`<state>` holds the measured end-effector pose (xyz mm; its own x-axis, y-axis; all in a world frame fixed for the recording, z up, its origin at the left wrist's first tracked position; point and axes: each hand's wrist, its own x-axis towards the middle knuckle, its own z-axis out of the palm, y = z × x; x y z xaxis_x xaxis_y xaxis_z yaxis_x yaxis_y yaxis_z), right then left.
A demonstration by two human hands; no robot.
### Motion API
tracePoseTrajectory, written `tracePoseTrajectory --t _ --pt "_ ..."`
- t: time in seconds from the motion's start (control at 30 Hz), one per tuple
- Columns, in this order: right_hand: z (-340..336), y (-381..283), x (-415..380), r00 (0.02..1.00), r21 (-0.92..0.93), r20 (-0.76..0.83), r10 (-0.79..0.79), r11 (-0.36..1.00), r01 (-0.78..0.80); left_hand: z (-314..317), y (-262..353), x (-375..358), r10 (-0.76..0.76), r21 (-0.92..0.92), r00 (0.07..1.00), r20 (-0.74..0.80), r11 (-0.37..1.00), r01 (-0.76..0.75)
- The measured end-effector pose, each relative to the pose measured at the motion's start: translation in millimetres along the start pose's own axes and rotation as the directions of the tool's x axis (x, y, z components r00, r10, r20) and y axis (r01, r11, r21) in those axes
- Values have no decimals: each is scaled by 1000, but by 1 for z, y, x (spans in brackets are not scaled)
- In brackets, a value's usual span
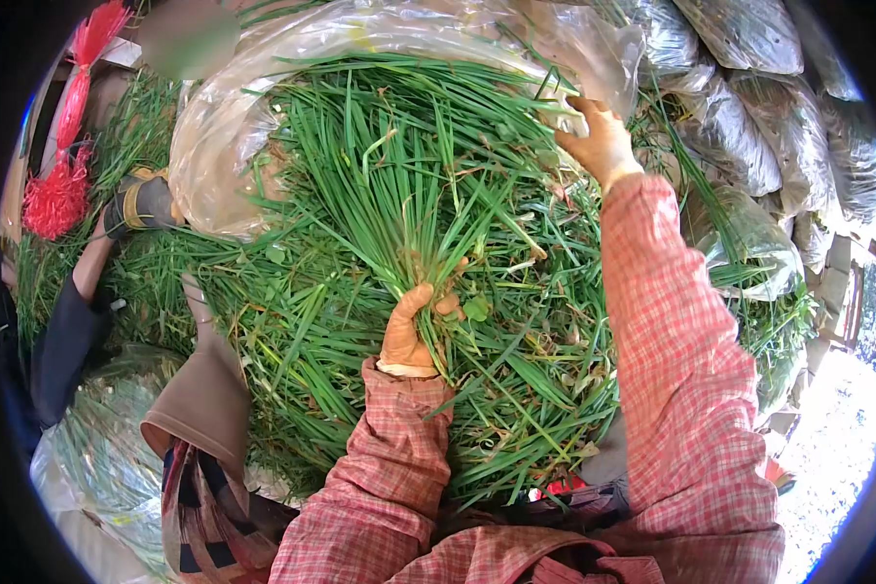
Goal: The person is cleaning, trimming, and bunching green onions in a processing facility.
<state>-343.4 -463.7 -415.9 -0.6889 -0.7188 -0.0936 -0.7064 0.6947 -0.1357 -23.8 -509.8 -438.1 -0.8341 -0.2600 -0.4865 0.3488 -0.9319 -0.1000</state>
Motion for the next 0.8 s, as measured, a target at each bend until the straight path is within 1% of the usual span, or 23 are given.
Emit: tracePoseTrajectory --t 0.03,0.07,0.1,0.13,0.2,0.27,0.33,0.37,0.4,0.43,0.47,0.5,0.53,0.57,0.6,0.67,0.7,0.73,0.77,0.8 --pt "-10 -7 -10 998 164 40 52 985 -58 0 -1 1 -4 10 1000 -15 1000 4" --pt "-18 -16 -21 991 323 88 98 938 -121 -1 -1 1 -8 23 1000 -30 1000 9" --pt "-19 -28 -37 960 324 255 119 925 -200 -1 -1 1 -14 36 999 -47 999 15" --pt "-18 -41 -50 900 311 413 136 908 -280 -1 -2 0 -14 44 998 -57 999 17" --pt "-4 -55 -65 753 130 645 133 951 -279 3 -3 1 -15 64 997 -69 998 19" --pt "9 -74 -69 638 217 763 108 886 -410 4 -5 2 -23 87 996 -89 996 30" --pt "37 -84 -73 582 389 813 22 723 -571 3 -7 3 -35 120 991 -127 991 50" --pt "82 -79 -75 617 369 783 78 740 -562 -9 -11 6 -33 181 958 -284 979 88" --pt "68 -97 -74 622 404 775 112 669 -624 -5 -14 8 -12 206 958 -286 976 73" --pt "70 -97 -70 681 337 731 -49 893 -298 -2 -14 8 -22 204 951 -307 975 88" --pt "72 -93 -67 673 246 726 -140 967 -64 0 -13 7 -33 202 945 -327 974 103" --pt "69 -93 -62 659 147 716 -230 973 180 0 -12 6 -40 182 946 -322 978 103" --pt "62 -90 -60 644 62 727 -237 957 282 1 -11 5 -47 160 948 -314 982 101" --pt "55 -85 -63 682 203 697 219 853 -482 1 -11 4 -52 134 950 -308 986 97" --pt "33 -85 -64 777 167 623 92 955 -247 2 -10 4 -30 159 953 -302 984 82" --pt "12 -79 -78 876 212 479 46 963 -167 2 -11 6 10 204 958 -287 978 51" --pt "19 -73 -90 876 170 480 -40 984 -48 9 -11 6 -26 192 954 -298 978 87" --pt "12 -81 -101 866 128 485 -126 989 72 22 -10 6 -63 181 949 -308 976 124" --pt "3 -91 -117 844 108 527 -101 993 52 29 -11 6 -101 171 942 -319 972 162" --pt "-17 -122 -129 821 89 566 -76 996 31 29 -20 10 -76 165 951 -300 978 130"
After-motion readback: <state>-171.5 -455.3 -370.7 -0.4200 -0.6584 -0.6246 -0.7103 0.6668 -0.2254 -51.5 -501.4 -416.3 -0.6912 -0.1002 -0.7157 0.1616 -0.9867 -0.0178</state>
